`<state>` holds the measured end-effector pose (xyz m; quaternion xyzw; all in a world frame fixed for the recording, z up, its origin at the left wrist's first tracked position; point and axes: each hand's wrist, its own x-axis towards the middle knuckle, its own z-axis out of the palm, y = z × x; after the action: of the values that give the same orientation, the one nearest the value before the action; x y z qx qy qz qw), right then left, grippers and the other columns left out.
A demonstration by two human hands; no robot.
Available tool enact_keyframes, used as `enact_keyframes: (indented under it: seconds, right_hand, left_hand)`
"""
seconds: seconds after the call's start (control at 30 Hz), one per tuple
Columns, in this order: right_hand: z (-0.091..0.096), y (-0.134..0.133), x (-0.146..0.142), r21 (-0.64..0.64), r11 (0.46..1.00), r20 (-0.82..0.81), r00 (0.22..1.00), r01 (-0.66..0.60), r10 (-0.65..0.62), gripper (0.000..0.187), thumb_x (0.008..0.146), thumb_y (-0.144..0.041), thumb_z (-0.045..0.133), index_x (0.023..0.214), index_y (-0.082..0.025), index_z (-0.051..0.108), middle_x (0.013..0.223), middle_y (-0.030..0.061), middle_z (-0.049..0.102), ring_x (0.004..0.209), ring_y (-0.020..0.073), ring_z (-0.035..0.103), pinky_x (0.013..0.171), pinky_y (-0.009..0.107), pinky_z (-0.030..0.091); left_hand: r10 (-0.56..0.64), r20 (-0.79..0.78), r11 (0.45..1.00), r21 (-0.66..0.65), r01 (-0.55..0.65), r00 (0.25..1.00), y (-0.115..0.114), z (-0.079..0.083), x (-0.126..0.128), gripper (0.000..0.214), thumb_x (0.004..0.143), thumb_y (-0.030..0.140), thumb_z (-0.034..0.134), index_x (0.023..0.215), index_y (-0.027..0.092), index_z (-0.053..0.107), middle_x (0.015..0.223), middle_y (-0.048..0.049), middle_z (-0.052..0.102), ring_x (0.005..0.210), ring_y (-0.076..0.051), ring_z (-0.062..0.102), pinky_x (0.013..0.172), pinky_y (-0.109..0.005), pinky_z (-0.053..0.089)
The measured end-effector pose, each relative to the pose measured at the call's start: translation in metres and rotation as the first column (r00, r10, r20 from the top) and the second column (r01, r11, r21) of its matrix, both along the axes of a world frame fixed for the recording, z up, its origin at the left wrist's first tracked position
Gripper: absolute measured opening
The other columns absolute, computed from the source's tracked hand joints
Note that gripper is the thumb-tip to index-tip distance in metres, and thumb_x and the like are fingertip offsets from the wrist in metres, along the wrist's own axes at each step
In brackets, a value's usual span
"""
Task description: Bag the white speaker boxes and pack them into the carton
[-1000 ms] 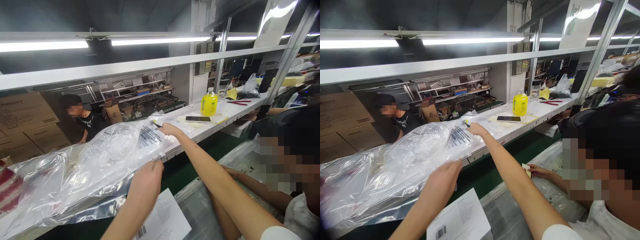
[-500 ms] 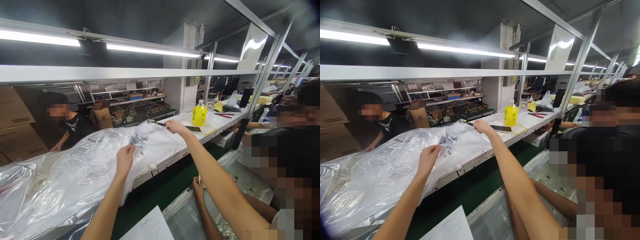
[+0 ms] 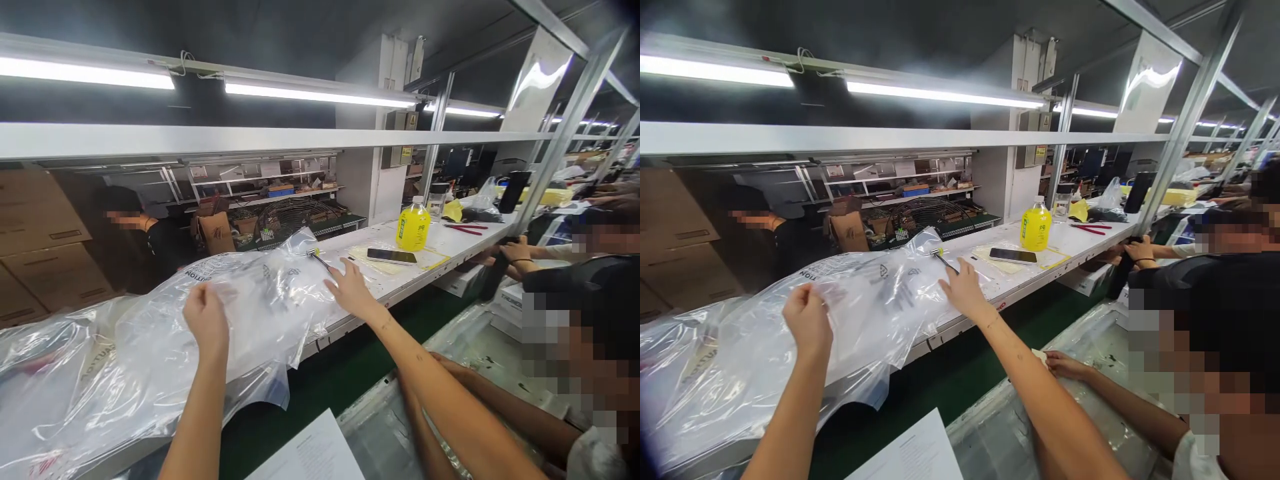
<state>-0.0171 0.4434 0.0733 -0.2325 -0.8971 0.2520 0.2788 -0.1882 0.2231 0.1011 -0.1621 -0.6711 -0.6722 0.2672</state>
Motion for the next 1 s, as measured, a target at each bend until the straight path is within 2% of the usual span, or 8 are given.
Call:
enact_keyframes:
  seconds: [0.13, 0.2, 0.33, 0.47, 0.53, 0.77, 0.9, 1.0]
  right_hand:
    - [-0.011, -0.088, -0.021, 0.118, 0.947, -0.114, 0.944, -0.297, 0.31, 0.109, 0.081, -0.057, 0.075, 0.16, -0.012, 0.015, 0.166, 0.022, 0.008, 0.154, 0.0368, 0.01, 0.121, 0.057, 0.029]
    - [-0.013, -0.115, -0.036, 0.14, 0.948, -0.163, 0.937, -0.287, 0.308, 0.086, 0.089, -0.039, 0.07, 0.158, -0.012, 0.026, 0.161, 0.0227, 0.027, 0.149, 0.0363, 0.03, 0.114, 0.054, 0.041]
    - [0.003, -0.121, -0.052, 0.166, 0.98, -0.326, 0.932, -0.108, 0.158, 0.049, 0.094, -0.004, 0.037, 0.137, -0.014, 0.059, 0.125, 0.0126, 0.069, 0.111, 0.0251, 0.068, 0.095, 0.038, 0.057]
    - [0.041, -0.113, -0.027, 0.305, 0.95, -0.619, 0.771, 0.06, 0.15, 0.03, 0.101, -0.017, 0.046, 0.116, -0.016, 0.072, 0.101, 0.0072, 0.077, 0.086, 0.0191, 0.074, 0.077, 0.028, 0.059]
    - [0.06, -0.122, 0.006, 0.415, 0.902, -0.707, 0.667, 0.122, 0.236, 0.024, 0.1, -0.017, 0.051, 0.104, -0.017, 0.074, 0.091, 0.0044, 0.077, 0.078, 0.0159, 0.073, 0.073, 0.025, 0.057]
    - [0.057, -0.172, 0.155, 0.698, 0.706, -0.356, 0.797, -0.12, 0.487, 0.029, 0.1, -0.016, 0.046, 0.116, -0.017, 0.071, 0.11, 0.0047, 0.076, 0.102, 0.017, 0.072, 0.099, 0.024, 0.055]
    - [0.014, -0.177, 0.168, 0.602, 0.798, -0.429, 0.833, -0.025, 0.35, 0.027, 0.096, -0.011, 0.047, 0.107, -0.021, 0.07, 0.098, 0.0015, 0.077, 0.085, 0.0144, 0.074, 0.082, 0.021, 0.058]
    - [-0.018, -0.175, 0.151, 0.471, 0.867, -0.513, 0.85, 0.162, 0.119, 0.017, 0.093, -0.011, 0.053, 0.084, -0.02, 0.065, 0.073, -0.0012, 0.07, 0.064, 0.0124, 0.066, 0.063, 0.023, 0.05]
  left_hand:
    - [-0.456, 0.012, 0.843, -0.315, 0.436, 0.89, -0.006, 0.01, 0.028, 0.028, 0.083, 0.045, 0.058, 0.088, 0.019, 0.068, 0.08, -0.0031, 0.069, 0.077, -0.019, 0.065, 0.075, -0.03, 0.051]
    - [-0.632, 0.106, 0.659, -0.447, 0.605, 0.767, -0.019, 0.013, 0.027, 0.038, 0.085, 0.052, 0.059, 0.1, 0.019, 0.071, 0.098, -0.0076, 0.075, 0.094, -0.024, 0.069, 0.089, -0.035, 0.054]
    - [-0.349, 0.065, 0.556, -0.788, 0.263, 0.935, -0.056, 0.004, -0.004, 0.055, 0.09, 0.059, 0.048, 0.127, 0.024, 0.068, 0.143, -0.0134, 0.059, 0.136, -0.039, 0.049, 0.114, -0.061, 0.032]
    - [-0.1, 0.114, 0.154, -0.98, 0.128, 0.988, -0.069, -0.007, -0.023, 0.067, 0.088, 0.062, 0.054, 0.148, 0.034, 0.049, 0.165, -0.0144, 0.026, 0.146, -0.053, 0.023, 0.107, -0.079, 0.02]
    - [-0.09, 0.153, 0.102, -0.981, 0.162, 0.984, -0.065, -0.006, -0.023, 0.065, 0.093, 0.058, 0.047, 0.152, 0.033, 0.043, 0.166, -0.0158, 0.023, 0.147, -0.052, 0.024, 0.108, -0.077, 0.023]
    - [-0.183, 0.209, 0.196, -0.95, 0.244, 0.961, -0.077, 0.019, -0.026, 0.065, 0.088, 0.055, 0.053, 0.146, 0.025, 0.051, 0.162, -0.0168, 0.033, 0.147, -0.043, 0.03, 0.113, -0.066, 0.027]
    - [-0.164, -0.125, 0.627, -0.779, 0.005, 0.979, -0.127, 0.008, 0.036, 0.052, 0.09, 0.05, 0.051, 0.128, 0.017, 0.063, 0.145, -0.0172, 0.054, 0.138, -0.035, 0.047, 0.114, -0.053, 0.037]
    - [0.222, -0.266, 0.88, -0.359, -0.31, 0.938, -0.162, -0.034, 0.13, 0.028, 0.095, 0.041, 0.053, 0.108, 0.02, 0.067, 0.113, -0.0096, 0.069, 0.11, -0.027, 0.064, 0.098, -0.043, 0.051]
